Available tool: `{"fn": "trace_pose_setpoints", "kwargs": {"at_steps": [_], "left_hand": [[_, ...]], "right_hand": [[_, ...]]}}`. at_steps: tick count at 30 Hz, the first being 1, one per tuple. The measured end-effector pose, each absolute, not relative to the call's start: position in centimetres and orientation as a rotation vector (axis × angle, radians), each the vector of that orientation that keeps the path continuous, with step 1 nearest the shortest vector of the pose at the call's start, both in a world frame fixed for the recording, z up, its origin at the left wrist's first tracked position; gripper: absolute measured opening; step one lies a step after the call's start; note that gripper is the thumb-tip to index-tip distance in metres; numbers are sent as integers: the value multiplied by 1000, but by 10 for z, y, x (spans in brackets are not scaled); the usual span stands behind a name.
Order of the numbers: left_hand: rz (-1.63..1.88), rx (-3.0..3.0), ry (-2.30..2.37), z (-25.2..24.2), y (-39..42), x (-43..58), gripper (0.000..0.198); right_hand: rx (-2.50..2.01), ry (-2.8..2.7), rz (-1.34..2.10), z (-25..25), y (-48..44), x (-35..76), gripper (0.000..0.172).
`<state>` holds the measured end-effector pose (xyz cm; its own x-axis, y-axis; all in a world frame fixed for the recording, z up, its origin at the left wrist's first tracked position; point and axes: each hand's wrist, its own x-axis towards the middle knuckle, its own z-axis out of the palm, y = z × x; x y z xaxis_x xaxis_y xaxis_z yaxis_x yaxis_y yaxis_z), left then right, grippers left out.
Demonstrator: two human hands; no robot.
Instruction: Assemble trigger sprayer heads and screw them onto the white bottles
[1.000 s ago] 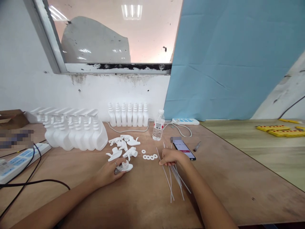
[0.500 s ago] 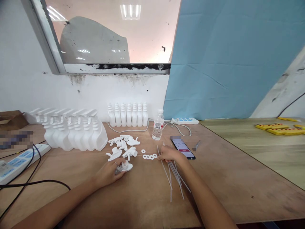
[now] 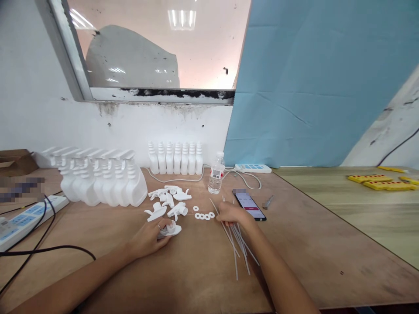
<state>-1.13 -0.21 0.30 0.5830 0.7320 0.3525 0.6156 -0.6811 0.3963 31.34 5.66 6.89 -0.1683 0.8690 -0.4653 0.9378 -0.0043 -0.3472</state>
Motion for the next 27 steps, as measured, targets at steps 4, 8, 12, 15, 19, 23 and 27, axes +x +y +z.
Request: {"fn": "trace_pose_setpoints", "kwargs": {"at_steps": [4,8,12,15,19,23,27], "left_hand": [[738,2547,1126,2,-3,-10,32],[790,2537,1075,-4,-1,-10,42],[808,2519,1098,-8,1,-12,42],[815,2516,1123,-9,2,-12,49],[837,2517,1115,-7,2,-11,47],[862,2513,1112,-3,1,-11,36],[832,2514,1146,-2,1,-10,36]], "right_hand": [[1964,2356,-1100,92,49,309,11],[1627,2684,-1790,121,40,284,21],[1280,2851,-2071,136,35,243,34],[1174,2978,-2077,135,34,216,31],[1069,3068,-2014,127,33,197,25],[1050,3048,-2005,122,33,195,24],[1051,3002,-2058,116,33,197,24]]}}
